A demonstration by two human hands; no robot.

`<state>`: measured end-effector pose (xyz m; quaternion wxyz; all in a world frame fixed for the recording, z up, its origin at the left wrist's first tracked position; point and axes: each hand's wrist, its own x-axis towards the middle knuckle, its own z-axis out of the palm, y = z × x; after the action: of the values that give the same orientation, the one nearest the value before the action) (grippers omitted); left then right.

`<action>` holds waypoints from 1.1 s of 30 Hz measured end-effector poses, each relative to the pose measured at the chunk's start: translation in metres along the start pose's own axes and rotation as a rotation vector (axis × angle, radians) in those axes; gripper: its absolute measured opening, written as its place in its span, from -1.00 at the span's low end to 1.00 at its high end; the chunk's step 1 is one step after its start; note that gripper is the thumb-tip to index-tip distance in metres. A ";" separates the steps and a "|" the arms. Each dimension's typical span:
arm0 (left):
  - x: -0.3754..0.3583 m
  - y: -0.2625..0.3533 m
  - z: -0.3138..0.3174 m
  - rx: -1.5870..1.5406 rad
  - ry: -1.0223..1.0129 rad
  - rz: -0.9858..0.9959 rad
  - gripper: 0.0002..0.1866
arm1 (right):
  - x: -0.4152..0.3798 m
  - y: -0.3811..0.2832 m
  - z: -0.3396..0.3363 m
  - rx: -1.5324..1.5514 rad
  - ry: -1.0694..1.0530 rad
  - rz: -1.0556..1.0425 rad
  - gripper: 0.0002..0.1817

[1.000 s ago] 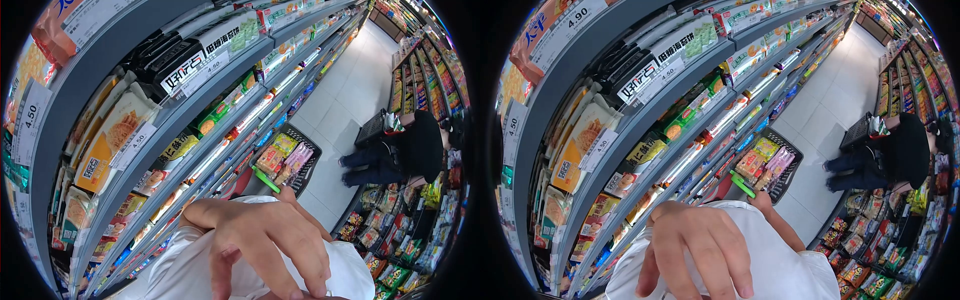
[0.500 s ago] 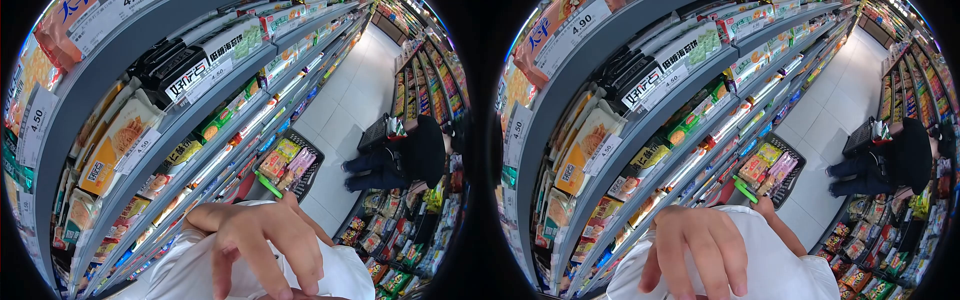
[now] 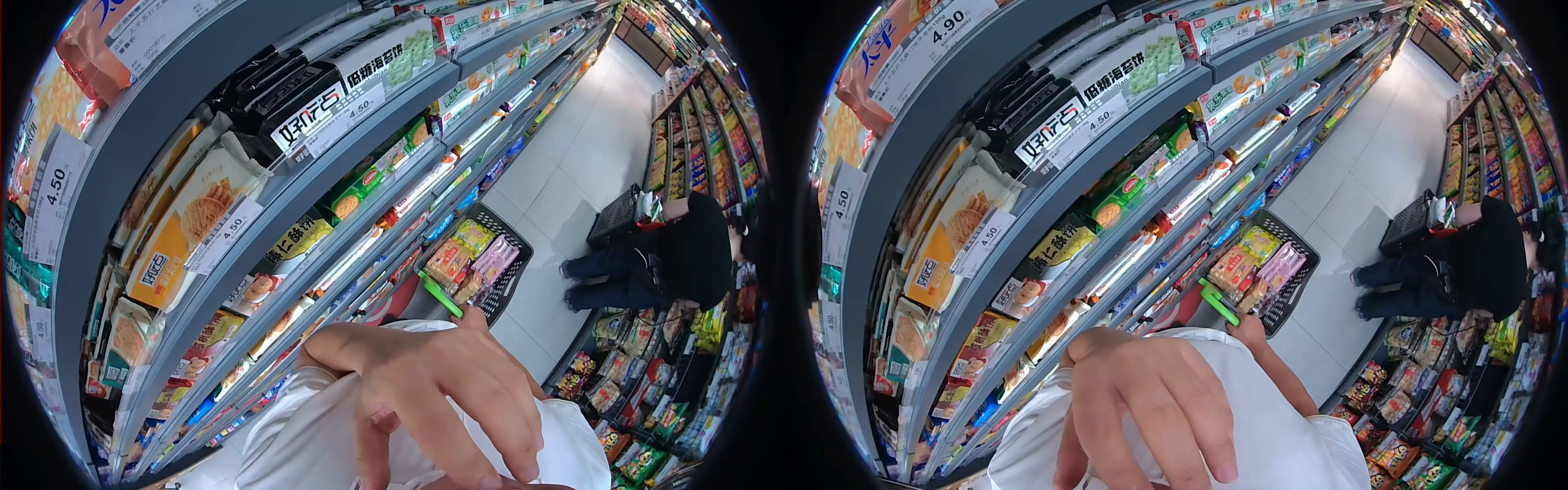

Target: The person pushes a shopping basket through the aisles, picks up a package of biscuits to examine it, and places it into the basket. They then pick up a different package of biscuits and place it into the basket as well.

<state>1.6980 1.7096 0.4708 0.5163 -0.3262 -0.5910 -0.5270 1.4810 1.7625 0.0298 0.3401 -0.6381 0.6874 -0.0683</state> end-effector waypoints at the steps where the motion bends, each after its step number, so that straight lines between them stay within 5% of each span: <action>1: -0.001 0.000 0.001 0.004 0.003 -0.001 -0.32 | 0.000 -0.003 -0.001 0.002 -0.002 0.016 -0.61; 8: -0.015 -0.023 0.000 0.022 0.110 0.135 -0.23 | 0.010 0.014 0.015 0.068 0.054 -0.142 -0.60; 10: -0.029 -0.022 0.004 -0.065 0.207 -0.173 -0.33 | 0.012 0.013 0.015 0.082 0.025 -0.139 -0.60; 17: -0.065 -0.056 0.031 -0.029 0.209 -0.493 -0.70 | 0.017 0.018 0.014 0.096 -0.039 -0.124 -0.59; 23: -0.135 -0.099 0.007 0.374 0.150 -0.843 -0.59 | 0.018 0.022 0.016 0.110 -0.083 -0.129 -0.59; 26: -0.221 -0.140 -0.015 0.674 0.166 -1.114 -0.56 | 0.021 0.023 0.016 0.121 -0.091 -0.136 -0.59; 29: -0.296 -0.153 -0.031 0.935 0.014 -1.168 -0.51 | 0.023 0.026 0.016 0.135 -0.102 -0.142 -0.58; 31: -0.319 -0.142 -0.034 0.946 -0.160 -1.555 -0.49 | 0.024 0.028 0.015 0.146 -0.108 -0.147 -0.58; 33: -0.337 -0.130 -0.028 1.005 -0.160 -1.463 -0.50 | 0.025 0.029 0.014 0.158 -0.113 -0.152 -0.58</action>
<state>1.6706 1.7067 0.1094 0.0898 0.3620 -0.8470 -0.3789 1.4661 1.7489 -0.0061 0.4213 -0.6625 0.6092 -0.1118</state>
